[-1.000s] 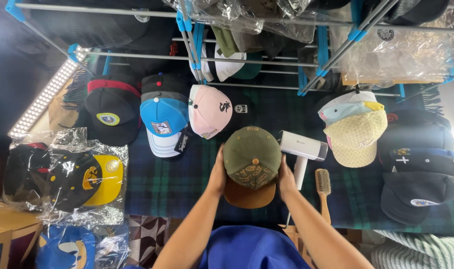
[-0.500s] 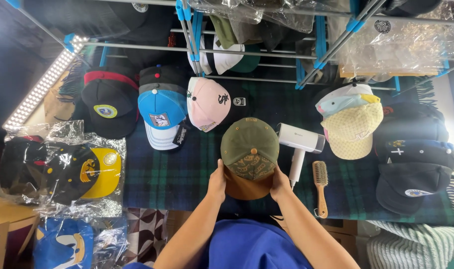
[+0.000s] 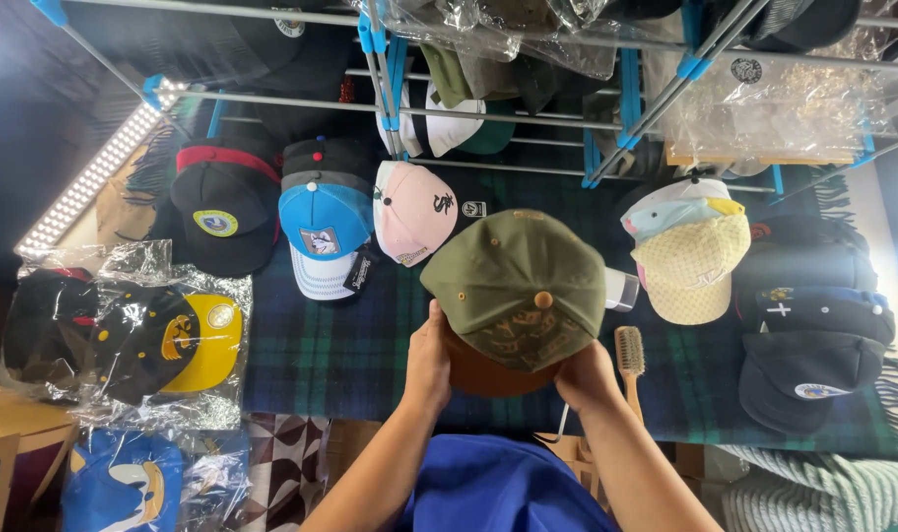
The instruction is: Using a handheld steamer and a brush to clean and reshape various baseball caps on a workspace.
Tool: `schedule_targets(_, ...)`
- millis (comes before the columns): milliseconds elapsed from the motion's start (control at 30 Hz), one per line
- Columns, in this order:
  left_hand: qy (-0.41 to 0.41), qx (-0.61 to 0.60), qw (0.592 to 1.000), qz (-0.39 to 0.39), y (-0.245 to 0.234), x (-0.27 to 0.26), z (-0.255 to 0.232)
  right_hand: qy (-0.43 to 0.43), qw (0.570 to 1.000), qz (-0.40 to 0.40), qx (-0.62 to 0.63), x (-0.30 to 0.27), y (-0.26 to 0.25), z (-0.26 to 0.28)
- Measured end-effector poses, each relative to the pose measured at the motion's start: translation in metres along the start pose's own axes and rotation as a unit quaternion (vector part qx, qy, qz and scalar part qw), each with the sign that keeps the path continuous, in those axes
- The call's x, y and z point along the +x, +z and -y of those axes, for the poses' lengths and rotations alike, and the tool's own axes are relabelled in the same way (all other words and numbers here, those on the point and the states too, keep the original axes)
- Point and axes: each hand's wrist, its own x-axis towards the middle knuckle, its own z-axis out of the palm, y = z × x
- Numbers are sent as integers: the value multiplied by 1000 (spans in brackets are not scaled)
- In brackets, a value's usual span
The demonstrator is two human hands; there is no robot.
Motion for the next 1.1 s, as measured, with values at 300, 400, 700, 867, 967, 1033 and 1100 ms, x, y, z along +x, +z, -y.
schedule_targets(300, 89, -143, 978, 121, 24, -16, -49, -43, 990, 121, 60, 37, -39, 20)
schedule_targets(400, 95, -148, 975, 134, 30, -24, -54, -57, 982, 158, 84, 47, -38, 15)
schedule_targets(700, 109, -148, 974, 135, -22, 34, 0, -100, 948, 273, 130, 58, -41, -5)
schedule_targets(867, 241, -167, 942, 164, -35, 20, -22, -307, 872, 380, 34, 49, -50, 17)
schedule_targets(967, 273, -132, 926, 224, -50, 28, -14, -351, 804, 479, 30, 23, -42, 47)
schedule_targets(1033, 291, -92, 925, 226, -53, 30, -12, -354, 798, 487, 7, 35, -53, 59)
schedule_targets(1100, 308, -51, 922, 228, -53, 27, -11, -356, 792, 495, -15, 37, -60, 72)
